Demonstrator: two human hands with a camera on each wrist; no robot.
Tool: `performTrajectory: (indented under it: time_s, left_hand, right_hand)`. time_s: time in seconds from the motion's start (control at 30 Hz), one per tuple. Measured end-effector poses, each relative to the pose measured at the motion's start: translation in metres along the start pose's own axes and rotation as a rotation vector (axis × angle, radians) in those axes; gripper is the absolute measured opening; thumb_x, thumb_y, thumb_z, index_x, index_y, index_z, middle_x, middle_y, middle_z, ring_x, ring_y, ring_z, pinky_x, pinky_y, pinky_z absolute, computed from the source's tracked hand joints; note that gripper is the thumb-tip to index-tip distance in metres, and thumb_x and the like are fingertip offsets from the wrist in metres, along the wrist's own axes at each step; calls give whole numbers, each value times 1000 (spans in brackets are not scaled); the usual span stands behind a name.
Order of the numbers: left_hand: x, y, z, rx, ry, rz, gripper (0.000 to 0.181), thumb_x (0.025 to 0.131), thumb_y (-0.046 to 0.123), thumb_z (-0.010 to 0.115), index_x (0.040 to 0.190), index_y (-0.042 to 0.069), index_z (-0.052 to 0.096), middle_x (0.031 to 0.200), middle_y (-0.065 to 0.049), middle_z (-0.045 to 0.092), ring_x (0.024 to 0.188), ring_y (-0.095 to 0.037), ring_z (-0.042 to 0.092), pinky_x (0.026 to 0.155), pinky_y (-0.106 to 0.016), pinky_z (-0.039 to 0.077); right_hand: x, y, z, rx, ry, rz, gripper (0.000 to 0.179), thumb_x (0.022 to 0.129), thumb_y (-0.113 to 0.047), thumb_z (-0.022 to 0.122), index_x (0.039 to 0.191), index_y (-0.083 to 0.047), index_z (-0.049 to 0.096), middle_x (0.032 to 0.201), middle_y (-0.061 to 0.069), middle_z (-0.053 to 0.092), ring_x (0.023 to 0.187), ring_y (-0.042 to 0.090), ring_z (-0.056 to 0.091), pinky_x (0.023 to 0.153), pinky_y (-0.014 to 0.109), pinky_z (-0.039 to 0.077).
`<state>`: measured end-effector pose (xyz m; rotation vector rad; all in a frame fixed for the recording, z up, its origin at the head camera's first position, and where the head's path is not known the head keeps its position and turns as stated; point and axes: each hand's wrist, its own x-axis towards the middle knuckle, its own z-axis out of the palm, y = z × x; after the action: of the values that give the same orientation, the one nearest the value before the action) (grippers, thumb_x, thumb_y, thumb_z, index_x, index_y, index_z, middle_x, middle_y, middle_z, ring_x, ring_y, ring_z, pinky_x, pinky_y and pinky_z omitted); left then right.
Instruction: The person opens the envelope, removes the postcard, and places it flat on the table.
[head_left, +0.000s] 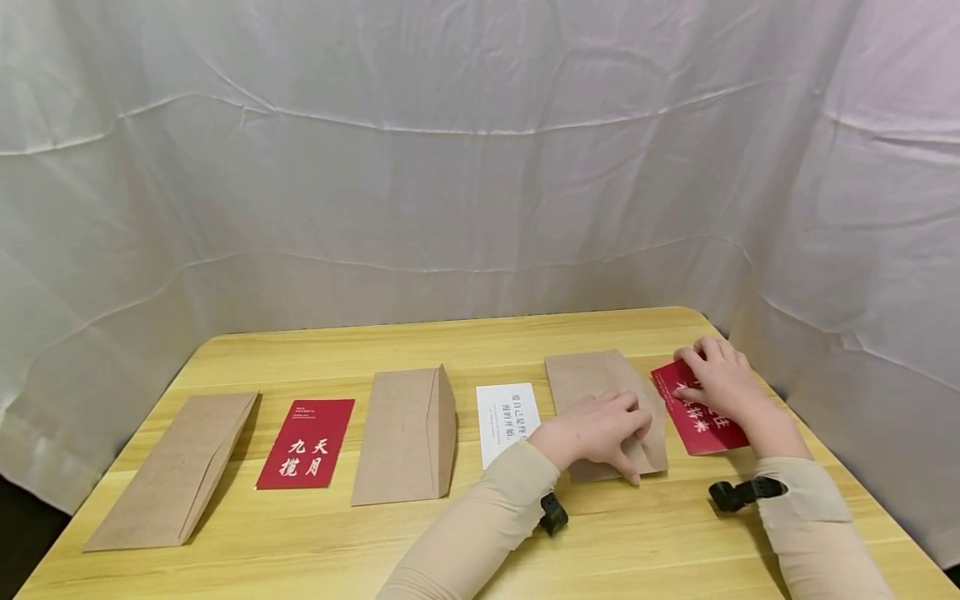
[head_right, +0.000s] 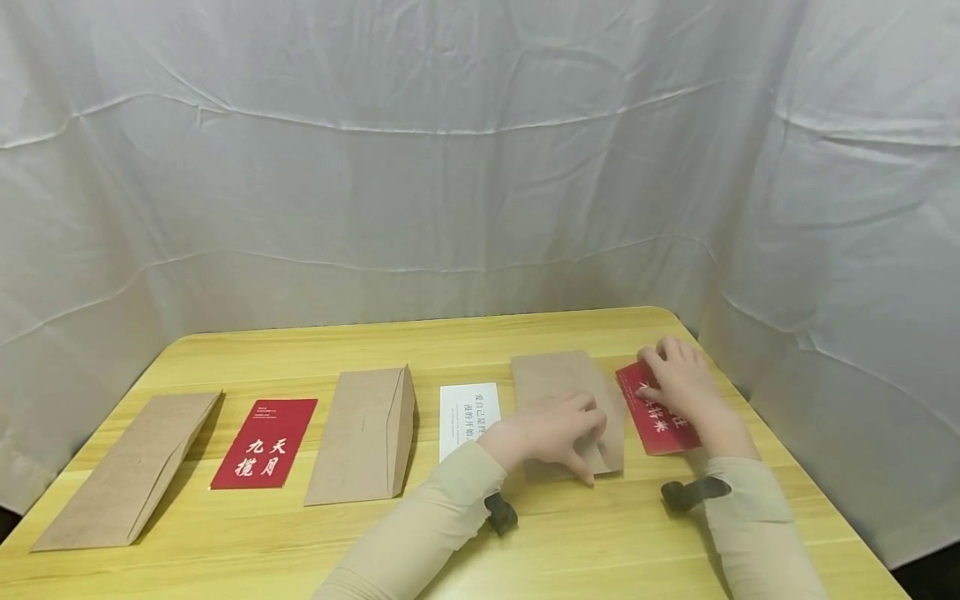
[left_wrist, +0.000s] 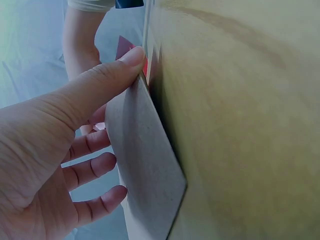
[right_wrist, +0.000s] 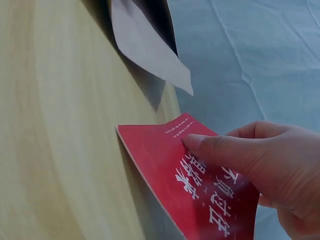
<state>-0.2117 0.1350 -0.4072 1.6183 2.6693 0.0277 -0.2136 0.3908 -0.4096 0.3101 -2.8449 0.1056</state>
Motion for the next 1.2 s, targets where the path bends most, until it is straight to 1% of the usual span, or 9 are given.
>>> performTrajectory:
  time_s: [0.23, 0.47, 0.63, 0.8, 0.9, 1.1, 1.2]
  left_hand:
    - [0, 2, 0, -6, -8, 4, 54, 70, 69, 72, 102, 31, 50, 99, 14, 39, 91, -4, 38, 67, -17, 33]
    - [0, 6, -2, -5, -12, 12, 54, 70, 68, 73, 102, 31, 52, 99, 13, 40, 89, -3, 40, 65, -16, 34]
    - [0, 5, -1, -35, -26, 28, 53, 71, 67, 73, 103, 29, 53, 98, 12, 41, 89, -3, 40, 67, -13, 34]
    - [-1, 5, 0, -85, -57, 35, 51, 73, 62, 75, 104, 27, 56, 99, 11, 42, 89, -2, 40, 70, -10, 33]
    - [-2, 6, 0, -90, -73, 19, 49, 74, 62, 74, 104, 27, 57, 100, 11, 43, 89, -2, 40, 70, -10, 34]
    - [-4, 10, -1, -39, -118, -34, 45, 77, 62, 71, 105, 29, 57, 100, 11, 43, 89, -3, 40, 71, -12, 36]
    - [-5, 12, -2, -20, -134, -51, 42, 79, 61, 70, 105, 30, 58, 103, 11, 45, 92, -3, 42, 75, -12, 38]
  right_hand:
    - [-4, 8, 4, -1, -38, 14, 50, 78, -25, 80, 118, -6, 56, 111, 20, 43, 108, 42, 36, 94, 67, 32]
    - [-6, 8, 4, 36, -98, 61, 52, 81, -26, 78, 123, -6, 56, 117, 23, 46, 114, 45, 34, 100, 68, 27]
    - [-4, 8, 4, 57, -145, 82, 52, 84, -29, 75, 126, -5, 56, 120, 25, 46, 118, 47, 32, 102, 70, 24]
    - [-2, 9, 7, 69, -177, 93, 51, 86, -30, 73, 127, -5, 56, 124, 27, 46, 120, 49, 31, 102, 72, 22]
    - [-1, 10, 9, 76, -191, 101, 51, 86, -31, 72, 128, -5, 57, 125, 27, 46, 122, 50, 30, 102, 72, 22]
    - [2, 10, 13, 89, -213, 107, 54, 86, -34, 71, 131, -8, 57, 128, 26, 49, 124, 49, 29, 100, 73, 23]
    - [3, 10, 14, 98, -225, 111, 55, 86, -35, 71, 132, -9, 57, 130, 26, 49, 126, 50, 29, 100, 74, 23]
